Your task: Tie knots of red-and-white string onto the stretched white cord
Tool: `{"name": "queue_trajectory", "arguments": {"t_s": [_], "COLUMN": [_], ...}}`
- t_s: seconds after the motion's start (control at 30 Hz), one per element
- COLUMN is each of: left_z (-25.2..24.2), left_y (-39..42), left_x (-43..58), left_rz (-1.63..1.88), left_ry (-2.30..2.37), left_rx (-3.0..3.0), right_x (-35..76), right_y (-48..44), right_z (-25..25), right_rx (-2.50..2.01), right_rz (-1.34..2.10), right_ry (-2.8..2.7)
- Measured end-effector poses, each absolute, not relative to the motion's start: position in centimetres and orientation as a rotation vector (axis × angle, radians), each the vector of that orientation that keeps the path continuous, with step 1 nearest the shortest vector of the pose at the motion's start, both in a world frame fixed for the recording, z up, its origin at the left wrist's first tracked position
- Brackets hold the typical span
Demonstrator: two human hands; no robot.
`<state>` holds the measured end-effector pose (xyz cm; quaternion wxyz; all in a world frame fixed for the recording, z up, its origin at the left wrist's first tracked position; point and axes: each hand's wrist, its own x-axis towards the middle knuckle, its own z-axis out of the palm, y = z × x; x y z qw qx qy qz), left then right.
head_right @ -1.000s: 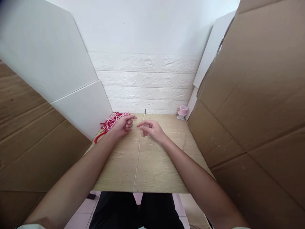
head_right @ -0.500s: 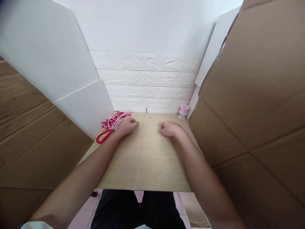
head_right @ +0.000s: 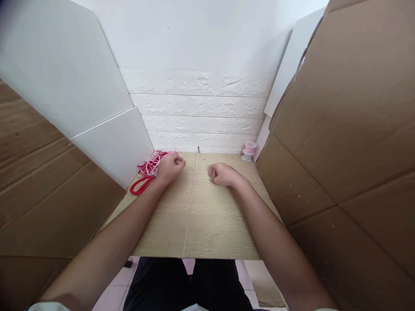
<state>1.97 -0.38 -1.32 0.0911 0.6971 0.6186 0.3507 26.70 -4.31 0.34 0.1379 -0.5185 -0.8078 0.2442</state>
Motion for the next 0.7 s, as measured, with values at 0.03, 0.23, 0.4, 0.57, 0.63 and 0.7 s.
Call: {"name": "queue_trajectory", "arguments": {"t_s": [0.03, 0.23, 0.4, 0.57, 0.63, 0.7], "left_z": [-1.2, -0.9, -1.2, -1.6, -1.4, -1.1], "left_y": [-0.4, -1.6, -2.0, -1.8, -1.9, -1.9], "left_x": [2.1, 3.1, 3.3, 3.2, 3.2, 3.3], "left_rz": [1.066, 0.789, 0.655, 0.637, 0.651, 0.670], "left_ry": [1.811, 1.463, 1.298, 1.273, 1.300, 1.334], "left_rx": [2.068, 2.242, 2.293, 2.295, 2.290, 2.282], "right_x": [26.8, 26.9, 26.8, 26.5, 26.3, 26.0], "right_y": [-4.2, -3.6, -3.3, -3.3, -3.5, -3.6], "right_z": [0.2, -0.7, -1.3, -1.4, -1.3, -1.2], "right_rx": [-1.503, -1.541, -1.599, -1.633, -1.558, -1.477], "right_rz": [0.745, 0.788, 0.639, 0.500, 0.525, 0.575], "right_ry": [-2.331, -2.250, -2.256, -2.206, -2.203, -2.217]}}
